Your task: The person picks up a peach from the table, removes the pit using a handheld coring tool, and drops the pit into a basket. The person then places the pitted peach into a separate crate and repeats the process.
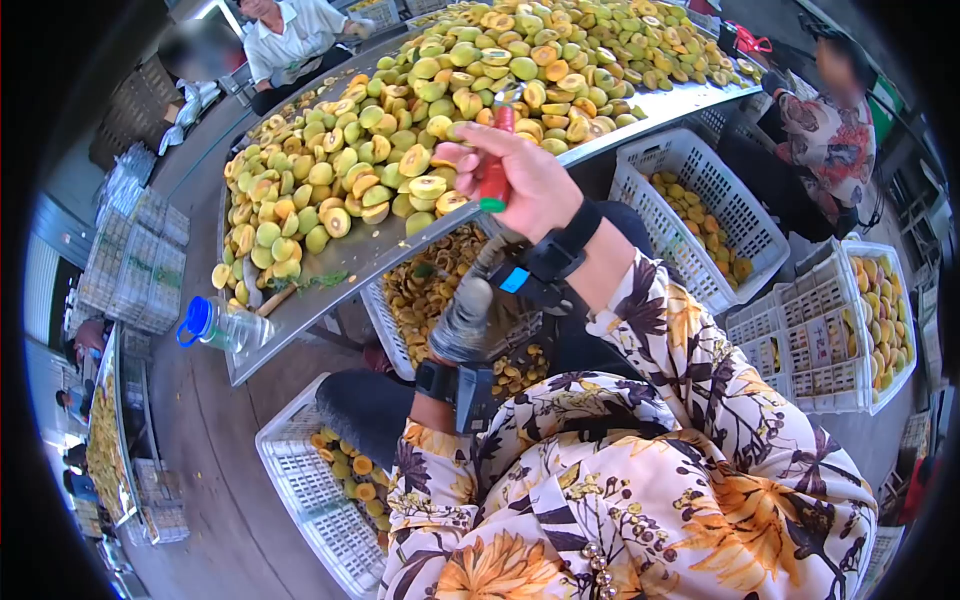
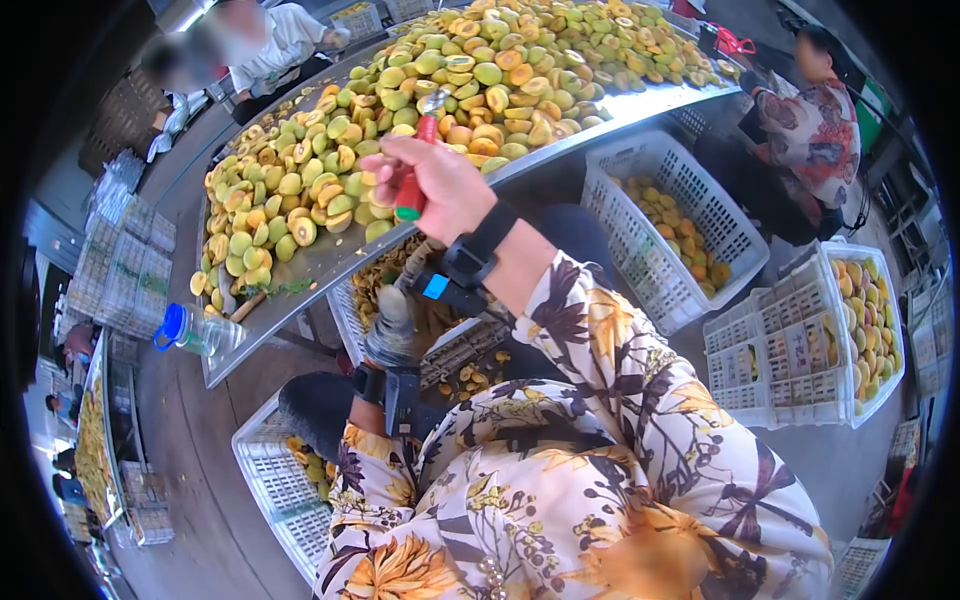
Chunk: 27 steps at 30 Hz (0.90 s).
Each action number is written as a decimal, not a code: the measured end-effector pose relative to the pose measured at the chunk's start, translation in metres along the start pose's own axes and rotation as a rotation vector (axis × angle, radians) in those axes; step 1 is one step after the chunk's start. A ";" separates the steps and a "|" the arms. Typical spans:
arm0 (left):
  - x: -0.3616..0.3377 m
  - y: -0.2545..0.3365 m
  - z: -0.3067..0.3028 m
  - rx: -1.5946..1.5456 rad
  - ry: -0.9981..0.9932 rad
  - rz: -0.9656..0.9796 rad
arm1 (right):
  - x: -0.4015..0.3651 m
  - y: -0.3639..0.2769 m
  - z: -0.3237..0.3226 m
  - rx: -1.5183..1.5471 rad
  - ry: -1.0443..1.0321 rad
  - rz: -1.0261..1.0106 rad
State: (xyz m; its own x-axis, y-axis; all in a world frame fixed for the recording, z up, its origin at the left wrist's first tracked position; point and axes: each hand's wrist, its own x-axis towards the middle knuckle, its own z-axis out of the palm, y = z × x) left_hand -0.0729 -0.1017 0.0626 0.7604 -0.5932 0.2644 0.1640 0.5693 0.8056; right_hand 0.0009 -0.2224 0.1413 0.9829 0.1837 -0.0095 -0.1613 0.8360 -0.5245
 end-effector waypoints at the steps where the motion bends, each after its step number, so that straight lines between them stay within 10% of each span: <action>1: -0.003 0.002 0.008 -0.084 -0.024 0.026 | 0.001 0.001 -0.001 -0.006 0.017 -0.009; 9: -0.011 -0.001 0.039 -0.114 0.268 -0.155 | -0.003 0.015 -0.003 -0.664 -0.046 -0.359; 11: -0.010 -0.003 0.049 -0.059 0.353 -0.193 | 0.002 0.020 -0.015 -1.745 -0.110 -1.261; 15: -0.002 -0.011 0.053 0.133 0.355 -0.289 | 0.004 0.013 -0.023 -2.017 -0.398 -1.291; 23: 0.037 0.000 0.013 0.950 -0.006 -0.228 | -0.010 -0.024 -0.086 -1.066 0.191 -0.691; 27: 0.101 0.069 0.001 0.919 -0.052 -0.586 | -0.095 -0.068 -0.139 -1.394 0.418 -0.662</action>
State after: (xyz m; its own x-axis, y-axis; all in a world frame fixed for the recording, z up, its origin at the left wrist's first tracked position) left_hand 0.0145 -0.1236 0.1453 0.6860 -0.6693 -0.2854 -0.0563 -0.4399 0.8963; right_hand -0.0694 -0.3682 0.0593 0.8356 -0.3470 0.4260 0.2563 -0.4397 -0.8608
